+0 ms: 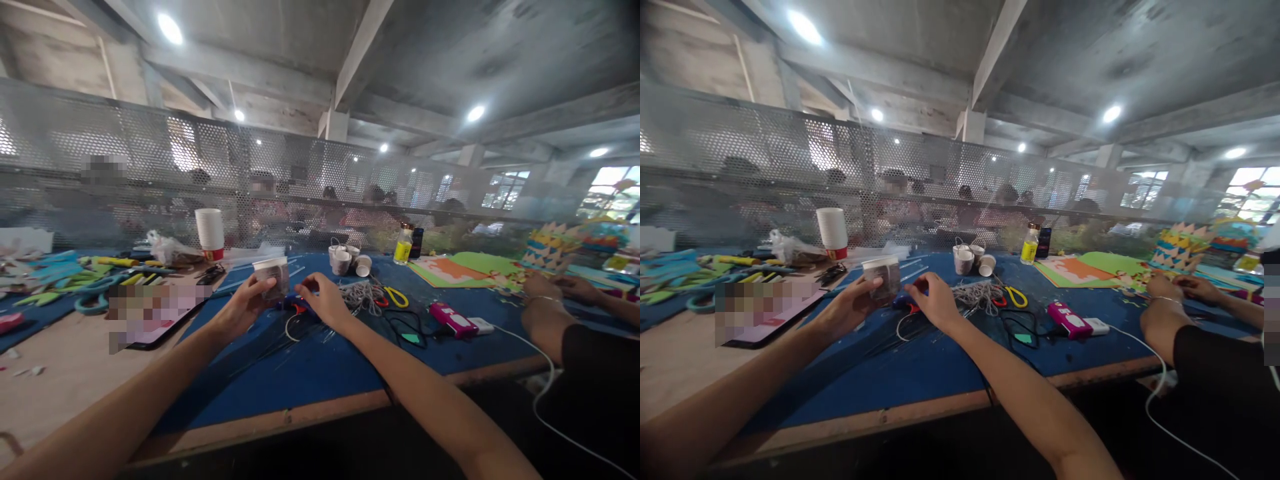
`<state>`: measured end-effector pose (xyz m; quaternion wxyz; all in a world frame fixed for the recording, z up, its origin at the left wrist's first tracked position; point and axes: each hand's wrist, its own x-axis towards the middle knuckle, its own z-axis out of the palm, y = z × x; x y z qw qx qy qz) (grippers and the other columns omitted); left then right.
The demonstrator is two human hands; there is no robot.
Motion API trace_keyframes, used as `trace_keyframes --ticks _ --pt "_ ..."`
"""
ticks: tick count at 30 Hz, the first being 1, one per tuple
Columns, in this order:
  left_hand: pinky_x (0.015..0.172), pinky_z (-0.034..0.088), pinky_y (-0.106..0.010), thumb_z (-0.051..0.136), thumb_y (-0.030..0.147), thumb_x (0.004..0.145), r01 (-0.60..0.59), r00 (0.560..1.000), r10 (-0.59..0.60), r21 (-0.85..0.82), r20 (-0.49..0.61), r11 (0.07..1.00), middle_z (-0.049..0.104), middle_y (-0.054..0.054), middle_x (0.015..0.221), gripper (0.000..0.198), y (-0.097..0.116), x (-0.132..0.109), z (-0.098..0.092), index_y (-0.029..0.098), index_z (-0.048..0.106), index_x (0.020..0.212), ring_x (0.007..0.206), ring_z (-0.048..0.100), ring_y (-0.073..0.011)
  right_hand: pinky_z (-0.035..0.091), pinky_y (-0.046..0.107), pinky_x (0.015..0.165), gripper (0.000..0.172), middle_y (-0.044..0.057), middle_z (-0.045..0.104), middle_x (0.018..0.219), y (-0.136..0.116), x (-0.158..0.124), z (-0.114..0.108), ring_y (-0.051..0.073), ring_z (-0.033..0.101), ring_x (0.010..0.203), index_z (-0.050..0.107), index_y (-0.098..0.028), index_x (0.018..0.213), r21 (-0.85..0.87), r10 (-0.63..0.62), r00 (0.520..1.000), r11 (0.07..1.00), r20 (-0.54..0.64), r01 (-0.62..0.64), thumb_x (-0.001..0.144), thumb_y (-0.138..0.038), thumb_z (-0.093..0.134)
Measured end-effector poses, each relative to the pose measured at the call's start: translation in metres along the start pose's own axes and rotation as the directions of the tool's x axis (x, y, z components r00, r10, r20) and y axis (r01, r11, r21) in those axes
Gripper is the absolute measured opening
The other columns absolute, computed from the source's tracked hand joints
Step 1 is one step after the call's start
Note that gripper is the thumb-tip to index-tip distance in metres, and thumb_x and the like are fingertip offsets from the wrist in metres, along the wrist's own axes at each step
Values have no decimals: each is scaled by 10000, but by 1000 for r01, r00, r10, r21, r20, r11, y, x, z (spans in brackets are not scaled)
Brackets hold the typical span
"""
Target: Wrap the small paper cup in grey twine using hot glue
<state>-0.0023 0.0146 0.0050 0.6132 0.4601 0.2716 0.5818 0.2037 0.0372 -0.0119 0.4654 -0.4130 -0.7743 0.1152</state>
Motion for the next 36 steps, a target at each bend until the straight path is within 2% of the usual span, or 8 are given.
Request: trace_keyframes --ticks 1,3,6,11,14,20,30,36 --pt "876 578 -350 776 206 803 -5 1000 5 6 27 1000 764 -87 1102 315 -1 -1 1 167 705 1107 971 728 -233 500 277 811 279 39 699 948 -8 0 -1 167 672 884 631 -205 974 63 -44 999 997 20 43 937 -482 641" --pt "931 560 -385 784 207 807 -17 997 16 12 73 1000 754 -110 1138 346 -2 -1 3 154 691 1135 1037 719 -259 504 288 818 321 48 699 991 -22 1 0 176 672 891 617 -212 992 83 -114 993 990 43 110 883 -501 703" --pt "986 538 -421 804 197 792 -22 994 21 4 104 1000 747 -134 1162 404 -5 1 3 140 681 1172 1117 700 -294 510 308 806 329 51 689 968 -31 2 3 185 663 857 601 -214 937 38 -79 997 996 11 78 851 -500 737" --pt "992 543 -438 833 189 754 -8 996 8 5 89 1000 759 -143 1136 404 -5 1 4 133 698 1130 1071 722 -303 521 294 855 153 22 681 912 -27 4 6 164 666 873 613 -207 889 165 -61 998 984 -10 62 902 -336 694" --pt "1009 532 -443 821 198 769 9 995 -9 4 95 1000 754 -155 1176 394 -4 0 6 134 706 1140 1108 711 -318 523 301 884 124 24 688 908 -24 3 5 170 670 887 619 -213 878 204 -66 996 976 -54 76 902 -318 681" --pt "1019 513 -462 778 214 805 47 994 -50 31 98 998 751 -143 1211 353 -4 -2 8 158 722 1148 1148 691 -323 530 287 876 168 16 709 898 -21 2 0 165 683 878 628 -218 882 312 14 997 950 -75 10 917 -382 643" --pt "966 539 -401 672 251 858 119 985 -121 27 119 993 755 -124 1223 346 -8 1 -2 169 735 1188 1128 689 -298 535 282 835 219 12 709 842 -22 3 -6 158 684 807 615 -205 865 425 105 994 902 -34 -81 913 -418 617" --pt "985 523 -410 730 283 849 103 986 -115 95 122 990 765 -129 1196 371 -10 0 1 167 721 1201 1118 698 -287 543 293 812 230 10 718 837 -18 2 -3 173 708 810 614 -212 895 468 111 994 878 -6 -95 928 -439 609"
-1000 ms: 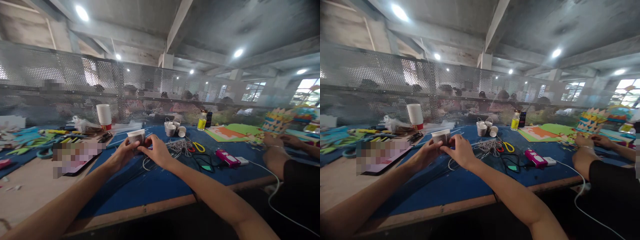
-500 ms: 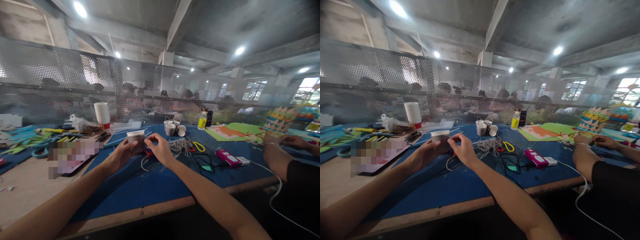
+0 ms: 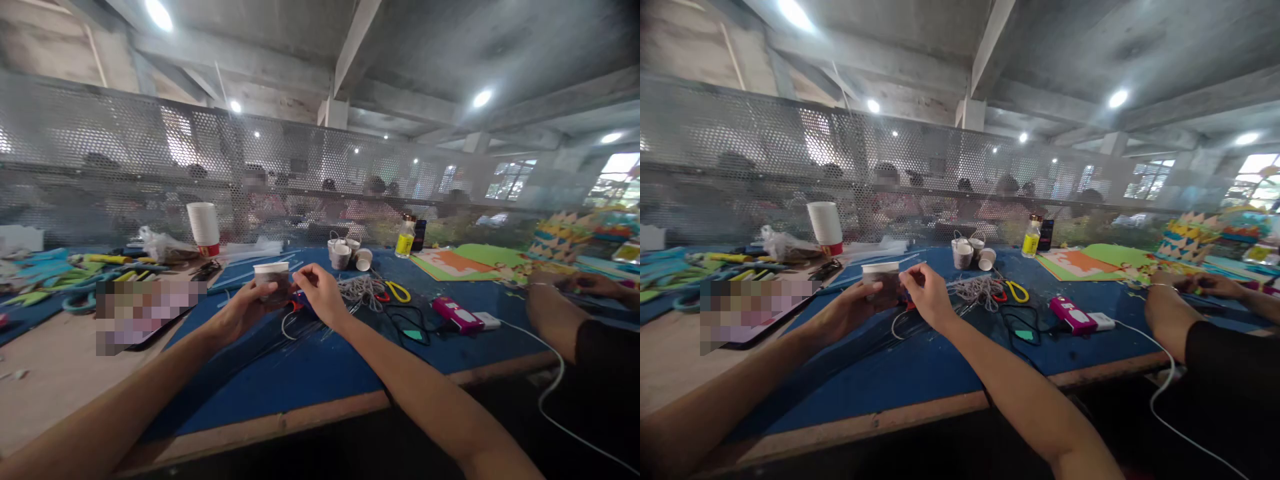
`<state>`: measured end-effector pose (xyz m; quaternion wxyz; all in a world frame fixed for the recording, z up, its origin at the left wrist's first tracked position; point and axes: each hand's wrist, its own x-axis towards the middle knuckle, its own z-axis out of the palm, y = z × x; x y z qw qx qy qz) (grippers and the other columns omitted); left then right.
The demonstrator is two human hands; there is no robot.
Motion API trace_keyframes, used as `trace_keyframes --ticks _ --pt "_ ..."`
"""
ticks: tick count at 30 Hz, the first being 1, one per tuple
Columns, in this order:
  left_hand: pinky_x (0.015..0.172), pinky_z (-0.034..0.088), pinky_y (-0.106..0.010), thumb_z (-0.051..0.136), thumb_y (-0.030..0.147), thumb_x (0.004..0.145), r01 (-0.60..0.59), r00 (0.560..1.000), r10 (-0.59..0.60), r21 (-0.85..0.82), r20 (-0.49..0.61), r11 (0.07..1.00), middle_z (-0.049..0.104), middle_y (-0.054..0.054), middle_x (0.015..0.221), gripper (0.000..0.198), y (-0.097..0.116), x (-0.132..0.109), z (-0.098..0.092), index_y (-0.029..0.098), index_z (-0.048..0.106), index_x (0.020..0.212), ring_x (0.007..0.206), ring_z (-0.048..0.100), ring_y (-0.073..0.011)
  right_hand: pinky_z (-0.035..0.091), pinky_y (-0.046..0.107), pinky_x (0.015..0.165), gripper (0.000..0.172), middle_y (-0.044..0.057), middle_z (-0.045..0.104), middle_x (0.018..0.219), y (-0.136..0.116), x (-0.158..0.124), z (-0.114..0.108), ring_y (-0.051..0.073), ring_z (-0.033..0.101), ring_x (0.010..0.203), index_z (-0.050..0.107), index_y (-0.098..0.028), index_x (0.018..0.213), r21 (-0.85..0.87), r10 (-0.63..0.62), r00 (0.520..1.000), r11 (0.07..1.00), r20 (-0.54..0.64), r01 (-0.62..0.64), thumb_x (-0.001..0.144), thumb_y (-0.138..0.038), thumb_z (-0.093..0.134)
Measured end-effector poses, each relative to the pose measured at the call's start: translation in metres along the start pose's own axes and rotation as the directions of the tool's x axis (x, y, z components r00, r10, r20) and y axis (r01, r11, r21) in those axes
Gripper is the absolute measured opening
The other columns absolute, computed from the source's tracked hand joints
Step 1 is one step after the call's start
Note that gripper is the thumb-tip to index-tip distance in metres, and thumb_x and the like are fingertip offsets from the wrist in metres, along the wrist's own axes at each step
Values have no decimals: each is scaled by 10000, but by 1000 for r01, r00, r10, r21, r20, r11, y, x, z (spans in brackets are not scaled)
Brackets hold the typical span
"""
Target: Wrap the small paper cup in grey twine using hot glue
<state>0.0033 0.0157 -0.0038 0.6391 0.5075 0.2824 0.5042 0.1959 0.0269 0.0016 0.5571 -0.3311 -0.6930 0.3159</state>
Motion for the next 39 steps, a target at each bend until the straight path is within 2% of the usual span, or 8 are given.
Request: trace_keyframes --ticks 3,13,19,28,39 --pt "987 516 -404 778 310 833 -9 1000 9 47 -9 999 752 -146 1229 426 -1 0 2 164 705 1227 1144 693 -297 543 293 784 222 3 712 819 1 0 0 174 715 776 606 -216 904 25 8 1000 1000 8 -8 937 -435 602" --pt "1015 507 -403 751 297 865 -20 1000 19 69 16 997 737 -147 1277 382 -4 2 -3 176 713 1226 1188 679 -303 543 304 780 211 5 703 790 0 0 -1 172 703 752 585 -218 899 20 2 1000 1000 -5 -2 939 -425 590" --pt "1000 520 -372 753 284 859 -25 1000 24 59 20 998 751 -138 1251 362 -1 0 1 161 726 1199 1151 699 -283 542 302 776 198 6 700 781 1 1 -2 170 699 748 582 -221 887 21 -11 1000 1000 -7 11 938 -412 593" --pt "1012 520 -403 766 309 837 -13 1000 12 62 16 998 760 -136 1235 377 -1 0 1 178 739 1190 1164 694 -309 538 306 772 194 4 697 776 3 2 -2 173 692 744 583 -225 871 -6 -13 1000 1000 -15 13 935 -408 595" --pt "977 536 -384 796 333 801 8 1000 -8 69 0 998 763 -142 1229 419 5 -5 7 174 739 1184 1166 695 -308 526 290 749 194 -2 682 798 6 3 -3 163 672 737 589 -222 868 -61 -37 999 998 -34 34 934 -404 596"
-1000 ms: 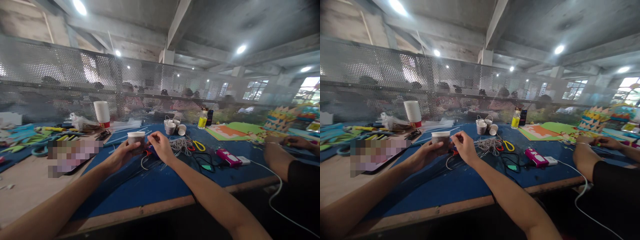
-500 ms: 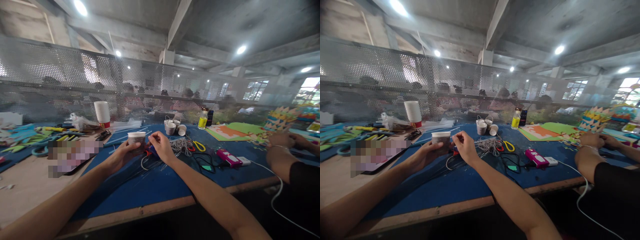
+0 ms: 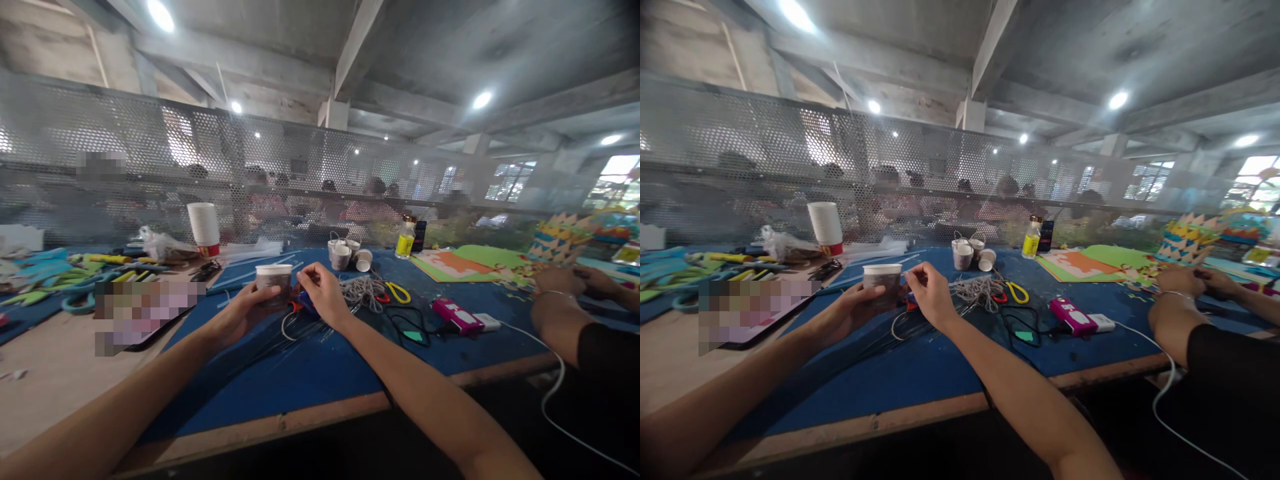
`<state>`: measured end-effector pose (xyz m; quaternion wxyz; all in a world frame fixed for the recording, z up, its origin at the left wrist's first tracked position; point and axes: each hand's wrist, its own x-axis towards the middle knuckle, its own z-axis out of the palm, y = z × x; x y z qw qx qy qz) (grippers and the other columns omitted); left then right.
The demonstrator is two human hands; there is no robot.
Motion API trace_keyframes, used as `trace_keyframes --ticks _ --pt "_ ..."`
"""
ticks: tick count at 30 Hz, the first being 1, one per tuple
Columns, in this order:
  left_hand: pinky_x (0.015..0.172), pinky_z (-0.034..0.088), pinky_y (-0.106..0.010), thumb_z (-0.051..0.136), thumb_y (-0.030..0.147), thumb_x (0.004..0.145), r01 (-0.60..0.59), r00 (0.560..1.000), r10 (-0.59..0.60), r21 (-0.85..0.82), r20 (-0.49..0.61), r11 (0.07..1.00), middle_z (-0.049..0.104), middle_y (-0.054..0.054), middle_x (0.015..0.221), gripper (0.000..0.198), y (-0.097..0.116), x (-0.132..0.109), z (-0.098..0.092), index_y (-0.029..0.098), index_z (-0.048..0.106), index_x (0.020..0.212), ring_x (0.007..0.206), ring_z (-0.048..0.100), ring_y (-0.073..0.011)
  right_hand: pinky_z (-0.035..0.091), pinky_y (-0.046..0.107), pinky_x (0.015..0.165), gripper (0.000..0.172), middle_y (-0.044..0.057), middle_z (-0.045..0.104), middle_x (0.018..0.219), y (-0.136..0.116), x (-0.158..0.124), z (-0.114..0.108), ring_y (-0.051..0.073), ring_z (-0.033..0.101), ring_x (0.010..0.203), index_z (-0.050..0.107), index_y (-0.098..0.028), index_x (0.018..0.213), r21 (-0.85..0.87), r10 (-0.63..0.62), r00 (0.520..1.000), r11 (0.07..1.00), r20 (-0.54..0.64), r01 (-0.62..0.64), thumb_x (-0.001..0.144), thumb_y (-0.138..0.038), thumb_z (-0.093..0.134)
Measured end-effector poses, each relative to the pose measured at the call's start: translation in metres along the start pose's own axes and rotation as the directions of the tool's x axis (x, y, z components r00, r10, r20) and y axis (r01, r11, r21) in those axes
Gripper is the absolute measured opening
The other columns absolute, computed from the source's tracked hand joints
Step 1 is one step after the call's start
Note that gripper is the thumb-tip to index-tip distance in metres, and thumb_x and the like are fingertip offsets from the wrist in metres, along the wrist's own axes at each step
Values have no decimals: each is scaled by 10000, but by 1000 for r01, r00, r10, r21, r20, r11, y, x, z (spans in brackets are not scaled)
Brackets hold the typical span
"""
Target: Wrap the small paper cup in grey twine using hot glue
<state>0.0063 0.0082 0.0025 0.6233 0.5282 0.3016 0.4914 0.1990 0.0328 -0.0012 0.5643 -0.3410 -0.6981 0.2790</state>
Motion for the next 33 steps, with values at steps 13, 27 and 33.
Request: trace_keyframes --ticks 13,27,33 --pt "1002 523 -418 778 302 814 7 999 -6 -13 43 1000 757 -147 1234 414 2 -2 2 163 731 1202 1154 696 -326 540 293 739 180 -2 699 774 -5 -1 -2 167 692 731 580 -226 855 20 37 999 999 24 -38 941 -384 591" --pt "995 525 -404 760 297 832 18 997 -16 -25 73 1000 747 -155 1256 433 0 -3 -1 159 723 1241 1161 691 -329 519 287 731 168 -6 682 772 -5 0 -2 165 675 728 582 -224 823 -47 34 999 998 15 -34 917 -362 597" --pt "991 534 -405 759 286 830 27 996 -24 -35 86 999 757 -146 1239 417 1 -3 0 162 729 1227 1152 697 -331 526 297 743 162 -10 688 764 -4 0 -2 173 687 727 572 -229 822 -21 51 998 999 35 -50 918 -357 594"
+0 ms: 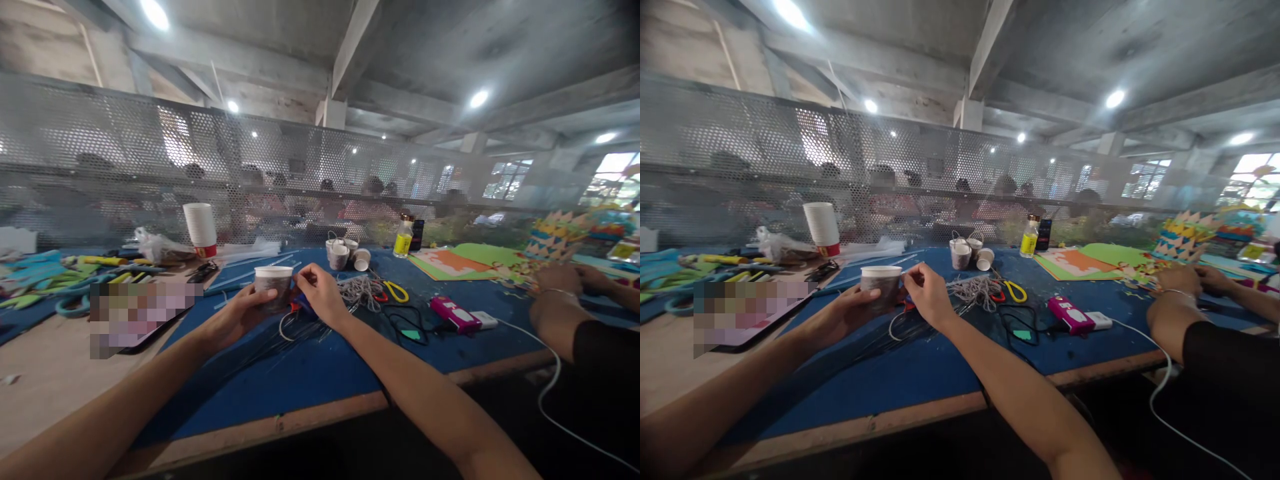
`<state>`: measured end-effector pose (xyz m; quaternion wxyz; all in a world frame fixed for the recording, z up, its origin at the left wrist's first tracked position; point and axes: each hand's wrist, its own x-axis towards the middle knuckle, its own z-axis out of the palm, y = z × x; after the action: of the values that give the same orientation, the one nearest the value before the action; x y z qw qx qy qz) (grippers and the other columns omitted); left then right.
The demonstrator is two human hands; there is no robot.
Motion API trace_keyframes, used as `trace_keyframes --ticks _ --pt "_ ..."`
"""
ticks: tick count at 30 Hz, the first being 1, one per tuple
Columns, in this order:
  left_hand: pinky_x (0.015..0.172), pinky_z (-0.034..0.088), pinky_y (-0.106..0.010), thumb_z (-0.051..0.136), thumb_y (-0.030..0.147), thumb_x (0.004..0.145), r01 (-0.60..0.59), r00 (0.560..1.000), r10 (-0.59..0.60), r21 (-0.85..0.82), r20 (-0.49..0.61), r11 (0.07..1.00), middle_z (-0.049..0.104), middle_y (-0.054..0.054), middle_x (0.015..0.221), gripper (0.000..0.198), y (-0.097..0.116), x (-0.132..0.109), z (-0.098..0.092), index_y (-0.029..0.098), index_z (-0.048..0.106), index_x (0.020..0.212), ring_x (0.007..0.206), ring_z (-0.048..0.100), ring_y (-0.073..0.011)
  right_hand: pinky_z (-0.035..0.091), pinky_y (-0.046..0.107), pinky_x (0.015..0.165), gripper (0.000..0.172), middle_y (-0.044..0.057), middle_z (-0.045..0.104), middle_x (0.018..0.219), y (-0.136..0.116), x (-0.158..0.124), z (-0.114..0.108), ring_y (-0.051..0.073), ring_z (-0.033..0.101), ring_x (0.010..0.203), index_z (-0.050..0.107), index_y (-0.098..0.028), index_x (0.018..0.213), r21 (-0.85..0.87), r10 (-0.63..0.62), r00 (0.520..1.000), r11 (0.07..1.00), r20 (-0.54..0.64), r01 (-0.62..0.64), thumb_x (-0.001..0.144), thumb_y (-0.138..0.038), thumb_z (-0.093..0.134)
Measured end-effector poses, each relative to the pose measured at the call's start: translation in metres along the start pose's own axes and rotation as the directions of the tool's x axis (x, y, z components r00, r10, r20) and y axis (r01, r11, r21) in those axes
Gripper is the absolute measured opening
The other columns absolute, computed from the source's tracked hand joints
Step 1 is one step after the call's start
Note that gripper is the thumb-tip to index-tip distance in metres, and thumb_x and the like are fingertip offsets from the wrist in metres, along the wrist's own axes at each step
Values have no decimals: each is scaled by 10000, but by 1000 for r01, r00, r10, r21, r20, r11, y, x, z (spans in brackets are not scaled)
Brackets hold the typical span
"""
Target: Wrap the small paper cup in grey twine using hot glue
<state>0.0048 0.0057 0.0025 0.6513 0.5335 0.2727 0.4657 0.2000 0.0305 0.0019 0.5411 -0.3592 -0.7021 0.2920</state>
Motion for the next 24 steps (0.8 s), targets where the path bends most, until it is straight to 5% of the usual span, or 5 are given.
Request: trace_keyframes --ticks 24 --pt "1017 533 -436 748 300 839 6 999 -5 -6 37 1000 745 -153 1260 428 -1 0 -5 169 723 1246 1184 682 -347 535 282 681 196 -24 686 694 -3 2 -1 170 679 666 578 -229 809 102 78 995 991 58 -83 893 -395 639"
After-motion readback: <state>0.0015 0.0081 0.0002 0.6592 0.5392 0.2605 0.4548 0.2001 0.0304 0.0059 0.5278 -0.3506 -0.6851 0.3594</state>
